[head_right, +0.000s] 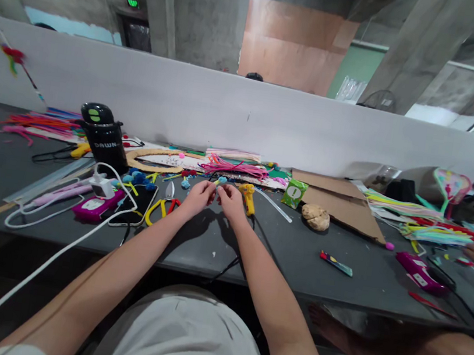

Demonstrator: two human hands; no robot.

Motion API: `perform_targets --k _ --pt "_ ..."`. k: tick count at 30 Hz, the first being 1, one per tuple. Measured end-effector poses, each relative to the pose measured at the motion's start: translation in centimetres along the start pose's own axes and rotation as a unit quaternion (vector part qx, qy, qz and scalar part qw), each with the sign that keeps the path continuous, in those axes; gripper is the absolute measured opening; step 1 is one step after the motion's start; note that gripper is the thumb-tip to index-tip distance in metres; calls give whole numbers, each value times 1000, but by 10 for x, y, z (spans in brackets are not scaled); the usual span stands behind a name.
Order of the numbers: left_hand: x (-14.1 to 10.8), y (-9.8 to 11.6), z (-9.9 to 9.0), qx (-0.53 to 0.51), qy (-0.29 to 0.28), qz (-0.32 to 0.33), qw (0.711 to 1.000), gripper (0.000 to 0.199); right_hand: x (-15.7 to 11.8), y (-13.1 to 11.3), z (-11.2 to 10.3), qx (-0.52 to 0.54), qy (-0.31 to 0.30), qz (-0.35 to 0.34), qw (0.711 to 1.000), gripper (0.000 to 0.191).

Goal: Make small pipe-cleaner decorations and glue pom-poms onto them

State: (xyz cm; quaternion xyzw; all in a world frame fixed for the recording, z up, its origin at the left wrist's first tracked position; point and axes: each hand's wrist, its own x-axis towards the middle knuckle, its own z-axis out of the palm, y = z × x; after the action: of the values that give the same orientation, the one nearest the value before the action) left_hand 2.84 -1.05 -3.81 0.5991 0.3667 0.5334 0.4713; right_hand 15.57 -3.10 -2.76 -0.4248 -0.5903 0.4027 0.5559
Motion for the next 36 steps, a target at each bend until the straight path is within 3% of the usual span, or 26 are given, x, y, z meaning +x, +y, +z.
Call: perform_targets --k 10,15,21,36 --pt "-3 10 -2 -59 -2 -42 997 40 -2 1 -2 47 -53 47 996 36" --pt "-5 16 -4 -53 41 -64 996 39 -1 -2 -9 -12 8 8 1000 39" --pt "-5 16 -4 0 55 -18 998 33 1 -6 -19 -70 73 -40 994 38" --pt "-7 16 -2 62 33 11 997 29 1 -3 -18 -92 77 -71 990 39"
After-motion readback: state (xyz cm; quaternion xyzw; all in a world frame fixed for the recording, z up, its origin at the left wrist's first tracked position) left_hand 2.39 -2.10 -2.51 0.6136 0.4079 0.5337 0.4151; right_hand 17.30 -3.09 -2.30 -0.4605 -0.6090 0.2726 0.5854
